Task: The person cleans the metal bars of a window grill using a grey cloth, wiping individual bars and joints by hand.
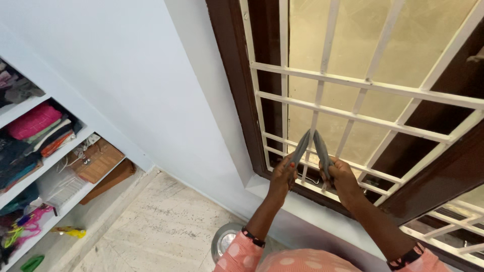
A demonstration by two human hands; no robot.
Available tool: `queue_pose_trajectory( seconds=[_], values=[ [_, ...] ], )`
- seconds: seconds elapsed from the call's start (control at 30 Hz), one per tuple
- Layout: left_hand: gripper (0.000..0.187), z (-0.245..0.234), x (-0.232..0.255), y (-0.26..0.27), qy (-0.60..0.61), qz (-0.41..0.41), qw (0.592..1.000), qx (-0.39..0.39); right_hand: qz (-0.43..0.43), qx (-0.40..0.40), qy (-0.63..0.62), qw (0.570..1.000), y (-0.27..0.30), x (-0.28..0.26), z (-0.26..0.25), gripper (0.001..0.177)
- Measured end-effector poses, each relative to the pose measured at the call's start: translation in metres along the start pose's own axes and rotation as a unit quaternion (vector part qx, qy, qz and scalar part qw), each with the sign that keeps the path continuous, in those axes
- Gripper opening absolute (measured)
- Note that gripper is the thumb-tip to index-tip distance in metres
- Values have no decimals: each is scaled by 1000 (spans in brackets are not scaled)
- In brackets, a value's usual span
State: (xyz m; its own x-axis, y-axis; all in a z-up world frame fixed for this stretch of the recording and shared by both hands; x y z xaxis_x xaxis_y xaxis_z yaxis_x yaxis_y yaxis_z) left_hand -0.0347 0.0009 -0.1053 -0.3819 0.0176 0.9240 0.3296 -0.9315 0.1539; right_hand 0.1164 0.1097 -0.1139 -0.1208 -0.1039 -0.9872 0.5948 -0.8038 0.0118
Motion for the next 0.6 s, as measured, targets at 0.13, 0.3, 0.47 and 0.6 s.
queue_pose_trajectory(
  seconds=[0.13, 0.3, 0.47, 0.6],
  values=[
    [60, -3, -10, -3, -28, 19, 999, 3, -23, 13, 51, 998, 14, 42, -6, 19],
    [53, -5, 5, -14, -55, 57, 997, 23, -128, 44, 255, 957, 43, 9, -13, 24],
    [41, -13, 37, -21, -231, 140, 954, 131, -214, 68, 352, 909, 76, -62, 6, 22],
    [45, -24, 71, -22, -182, 271, 930, 167, -471, 70, 385, 791, 121, -138, 36, 31]
  ],
)
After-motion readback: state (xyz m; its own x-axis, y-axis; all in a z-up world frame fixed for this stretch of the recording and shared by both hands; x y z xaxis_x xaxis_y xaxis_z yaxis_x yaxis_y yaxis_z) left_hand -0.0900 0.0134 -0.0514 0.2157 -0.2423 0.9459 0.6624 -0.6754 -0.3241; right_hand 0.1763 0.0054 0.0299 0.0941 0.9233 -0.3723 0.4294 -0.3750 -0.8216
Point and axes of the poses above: each hand's wrist, its own y-axis away from the middle knuckle, its own z-axis out of the palm, x = y × z, the point moved 9 cm from there along -y, towards the middle knuckle, and after that the axes turned 8 degrees about -z, right-handed, at the moved point
